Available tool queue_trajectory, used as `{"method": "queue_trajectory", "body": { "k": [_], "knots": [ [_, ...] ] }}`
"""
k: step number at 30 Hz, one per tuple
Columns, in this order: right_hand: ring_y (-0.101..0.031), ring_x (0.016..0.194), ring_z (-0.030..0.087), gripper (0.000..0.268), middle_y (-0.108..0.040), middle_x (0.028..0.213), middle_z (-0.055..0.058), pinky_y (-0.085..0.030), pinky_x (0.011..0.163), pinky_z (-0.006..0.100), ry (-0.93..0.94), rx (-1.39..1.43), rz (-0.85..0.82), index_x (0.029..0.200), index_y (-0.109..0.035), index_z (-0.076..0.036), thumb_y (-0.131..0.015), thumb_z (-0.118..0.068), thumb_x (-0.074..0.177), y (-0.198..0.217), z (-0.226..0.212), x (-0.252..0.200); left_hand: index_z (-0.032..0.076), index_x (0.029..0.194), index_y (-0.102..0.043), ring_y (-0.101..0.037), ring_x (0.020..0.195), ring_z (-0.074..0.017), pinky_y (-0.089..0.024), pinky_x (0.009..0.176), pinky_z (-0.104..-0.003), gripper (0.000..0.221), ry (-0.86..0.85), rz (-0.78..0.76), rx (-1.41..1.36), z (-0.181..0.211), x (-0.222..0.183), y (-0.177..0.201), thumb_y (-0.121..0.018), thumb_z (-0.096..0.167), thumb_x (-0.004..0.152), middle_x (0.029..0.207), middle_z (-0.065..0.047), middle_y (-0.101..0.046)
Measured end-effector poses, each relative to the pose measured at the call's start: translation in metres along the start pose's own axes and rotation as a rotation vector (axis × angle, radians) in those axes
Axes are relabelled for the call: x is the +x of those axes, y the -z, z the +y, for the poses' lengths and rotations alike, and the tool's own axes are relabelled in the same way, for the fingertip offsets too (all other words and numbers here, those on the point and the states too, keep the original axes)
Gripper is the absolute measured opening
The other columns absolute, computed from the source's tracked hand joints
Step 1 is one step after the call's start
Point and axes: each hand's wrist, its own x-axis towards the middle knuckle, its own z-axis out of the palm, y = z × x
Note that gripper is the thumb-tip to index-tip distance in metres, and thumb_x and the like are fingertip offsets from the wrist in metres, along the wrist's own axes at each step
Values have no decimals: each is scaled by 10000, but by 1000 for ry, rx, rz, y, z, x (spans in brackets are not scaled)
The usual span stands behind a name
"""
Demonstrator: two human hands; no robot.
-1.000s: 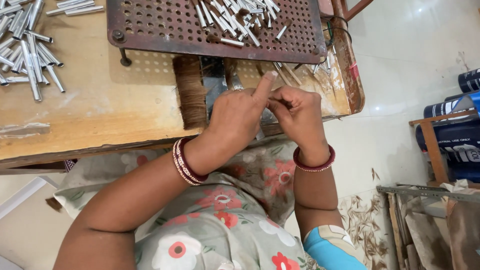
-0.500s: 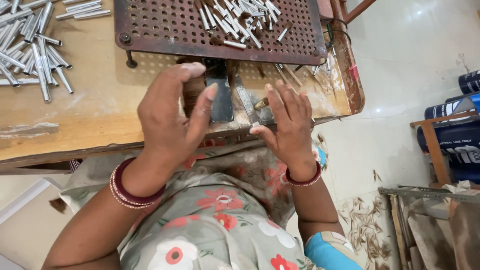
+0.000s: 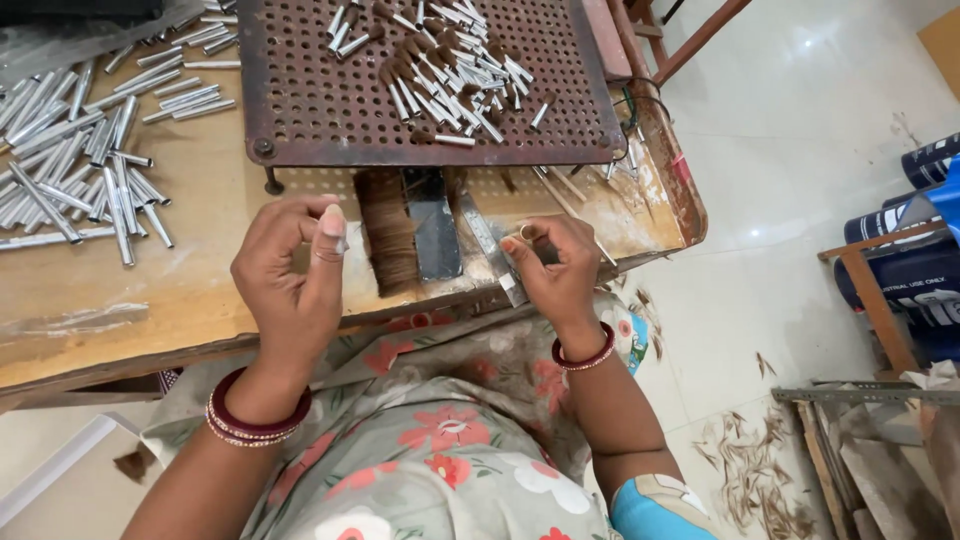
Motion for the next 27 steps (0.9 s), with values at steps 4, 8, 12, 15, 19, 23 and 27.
{"method": "queue_trajectory", "body": {
  "k": [4,8,12,15,19,23,27],
  "knots": [
    [-643,711,224,259,-684,780,55,-474,740,357,-74,-37,-85,850,-696,-53,-876,-237,828,-3,5,0,-9,1060,-577,-644,1000,-123,-516,941,-252,145,95,51,-90,8,-2,-3,-703,49,1098,1112,-104,-688],
    [-621,736,229,250,-685,789,46,-443,816,368,26,-73,-29,856,-695,-59,-882,-225,838,-3,3,0,-12,1130,-548,-654,1066,-116,-523,997,-249,153,100,54,-163,6,-6,-3,-690,44,1117,1159,-104,-673],
    [-602,770,231,259,-675,790,32,-434,834,364,73,-100,6,881,-695,-64,-886,-236,852,0,-4,1,-13,1113,-543,-653,1088,-122,-525,1016,-253,145,92,44,-187,5,-7,-2,-680,31,1132,1160,-108,-668],
    [-610,715,203,280,-670,759,23,-439,836,361,2,-90,-41,809,-668,-67,-886,-243,824,-6,7,2,-19,1117,-540,-653,1100,-127,-521,1030,-256,152,89,44,-181,5,-6,-3,-684,26,1127,1159,-113,-669],
    [-607,687,210,288,-662,718,33,-439,811,386,31,-114,-36,823,-688,-41,-911,-221,796,-3,0,4,-16,1091,-554,-663,1086,-139,-532,1015,-258,136,76,35,-103,6,-6,-2,-684,13,1118,1131,-117,-664],
    [-657,658,169,304,-702,772,61,-503,651,299,-64,-6,-125,843,-688,-24,-912,-226,803,3,-1,14,-17,1117,-541,-647,1105,-135,-514,1034,-259,146,86,41,-164,6,-7,-2,-683,17,1125,1156,-113,-654],
    [-690,780,185,220,-743,914,98,-537,724,288,47,58,-80,1010,-748,-18,-852,-191,923,17,-9,25,-17,1116,-544,-649,1116,-137,-511,1043,-262,144,75,39,-162,7,-7,-2,-684,14,1128,1156,-111,-656]
  ]
}}
